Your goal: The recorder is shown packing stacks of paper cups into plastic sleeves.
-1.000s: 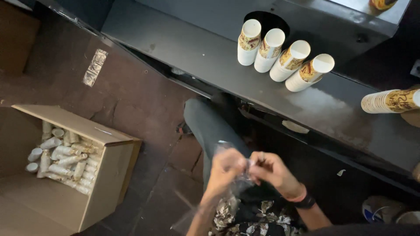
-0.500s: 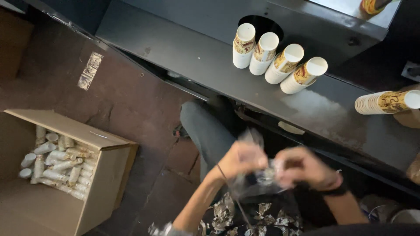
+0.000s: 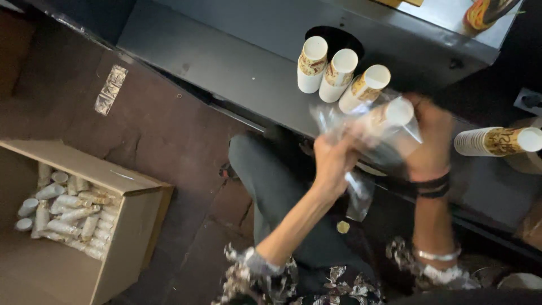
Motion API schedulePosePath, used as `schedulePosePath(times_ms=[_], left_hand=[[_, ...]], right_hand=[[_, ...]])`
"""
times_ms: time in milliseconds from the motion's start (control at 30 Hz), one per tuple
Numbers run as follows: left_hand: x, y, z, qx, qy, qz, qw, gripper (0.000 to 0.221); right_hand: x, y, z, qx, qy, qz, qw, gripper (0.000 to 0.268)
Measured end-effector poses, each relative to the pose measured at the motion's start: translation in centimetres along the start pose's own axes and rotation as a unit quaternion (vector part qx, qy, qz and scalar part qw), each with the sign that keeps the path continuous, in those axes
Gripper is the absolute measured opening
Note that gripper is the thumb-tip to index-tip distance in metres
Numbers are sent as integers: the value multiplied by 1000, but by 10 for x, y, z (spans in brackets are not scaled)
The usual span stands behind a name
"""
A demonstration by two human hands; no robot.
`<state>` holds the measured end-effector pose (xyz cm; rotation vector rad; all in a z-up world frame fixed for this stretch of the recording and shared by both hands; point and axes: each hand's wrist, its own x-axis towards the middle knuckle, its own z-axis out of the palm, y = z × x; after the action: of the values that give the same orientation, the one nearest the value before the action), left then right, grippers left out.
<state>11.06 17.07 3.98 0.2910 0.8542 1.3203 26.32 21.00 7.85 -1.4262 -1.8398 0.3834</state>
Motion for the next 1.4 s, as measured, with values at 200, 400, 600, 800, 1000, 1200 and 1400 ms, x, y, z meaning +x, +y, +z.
schedulePosePath(times_ms=[200,400,600,800,1000,1200,1400], left_hand=[[-21,-54,-82,37,14,-63,997,25],[-79,19,-62,76,-68,-113,988,22],[-130,15,-162,297,-141,-36,944,28],[-182,61,-154,188,-87,-88,974,45],[-178,21,-182,110,-60,-83,989,55],[-169,18,-166,28,-12,-56,998,55],[-195,34,-229,209,-24,-29,977,54]], right_hand=[[-74,-17,32,-9,24,-26,999,21],[-133,-45,32,369,-133,266,881,26],[-170,-82,47,568,-543,230,575,34],[-163,-69,80,519,-524,264,622,41],[-140,-129,67,545,-261,291,742,30],[-155,-138,59,331,-221,158,904,36],[-153,-153,59,328,-313,46,890,44]])
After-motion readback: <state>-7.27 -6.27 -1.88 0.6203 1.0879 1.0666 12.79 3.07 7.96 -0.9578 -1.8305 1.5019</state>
